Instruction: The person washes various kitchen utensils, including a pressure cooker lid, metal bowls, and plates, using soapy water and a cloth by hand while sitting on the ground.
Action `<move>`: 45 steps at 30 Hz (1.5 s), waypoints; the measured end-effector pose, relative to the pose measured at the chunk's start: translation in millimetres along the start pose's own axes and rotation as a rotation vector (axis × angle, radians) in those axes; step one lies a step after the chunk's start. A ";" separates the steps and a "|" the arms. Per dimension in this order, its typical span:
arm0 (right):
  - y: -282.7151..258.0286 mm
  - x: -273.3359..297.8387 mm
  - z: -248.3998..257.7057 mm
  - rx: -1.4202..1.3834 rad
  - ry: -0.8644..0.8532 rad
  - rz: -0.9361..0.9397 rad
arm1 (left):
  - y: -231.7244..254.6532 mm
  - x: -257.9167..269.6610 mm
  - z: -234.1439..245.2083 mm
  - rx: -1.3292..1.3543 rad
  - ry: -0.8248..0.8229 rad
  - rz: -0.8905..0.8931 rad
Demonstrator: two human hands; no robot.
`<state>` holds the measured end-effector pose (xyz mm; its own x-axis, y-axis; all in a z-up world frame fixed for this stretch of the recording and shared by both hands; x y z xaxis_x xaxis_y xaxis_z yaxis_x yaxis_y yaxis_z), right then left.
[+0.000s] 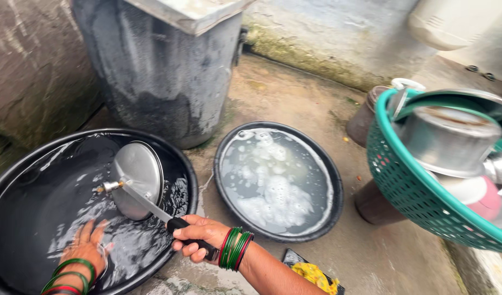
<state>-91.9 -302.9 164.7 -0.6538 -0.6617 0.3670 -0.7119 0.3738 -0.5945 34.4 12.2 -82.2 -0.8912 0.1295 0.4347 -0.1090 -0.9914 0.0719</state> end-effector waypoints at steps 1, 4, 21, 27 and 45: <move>-0.7 9.6 -5.9 -0.038 -0.019 0.015 | 1.2 3.5 2.2 -0.099 0.052 -0.031; -4.4 42.0 -20.3 -0.072 -0.062 0.104 | 2.7 5.1 4.6 -0.146 0.057 -0.051; -37.7 219.6 -44.4 0.149 0.179 0.528 | 46.4 77.6 -11.7 0.123 0.463 -0.096; -73.2 287.4 -33.4 0.306 0.350 0.753 | 51.1 62.3 -17.0 0.210 0.666 -0.120; -302.5 427.2 192.9 0.325 0.748 0.942 | 47.3 71.8 -14.3 0.328 0.732 -0.192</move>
<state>-106.4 -824.0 363.3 -0.9363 0.3485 -0.0438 0.1389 0.2531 -0.9574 -41.1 -25.6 -60.4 -0.9441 0.1404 -0.2984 -0.2556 -0.8834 0.3928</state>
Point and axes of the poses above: each hand's wrist, its own x-axis away from the middle knuckle, its own z-axis out of the back of the hand, y = z × x, the point moved 2 cm from there along -x, towards the middle knuckle, and after that the axes turned 12 degrees about -y, right-handed, at the moved point
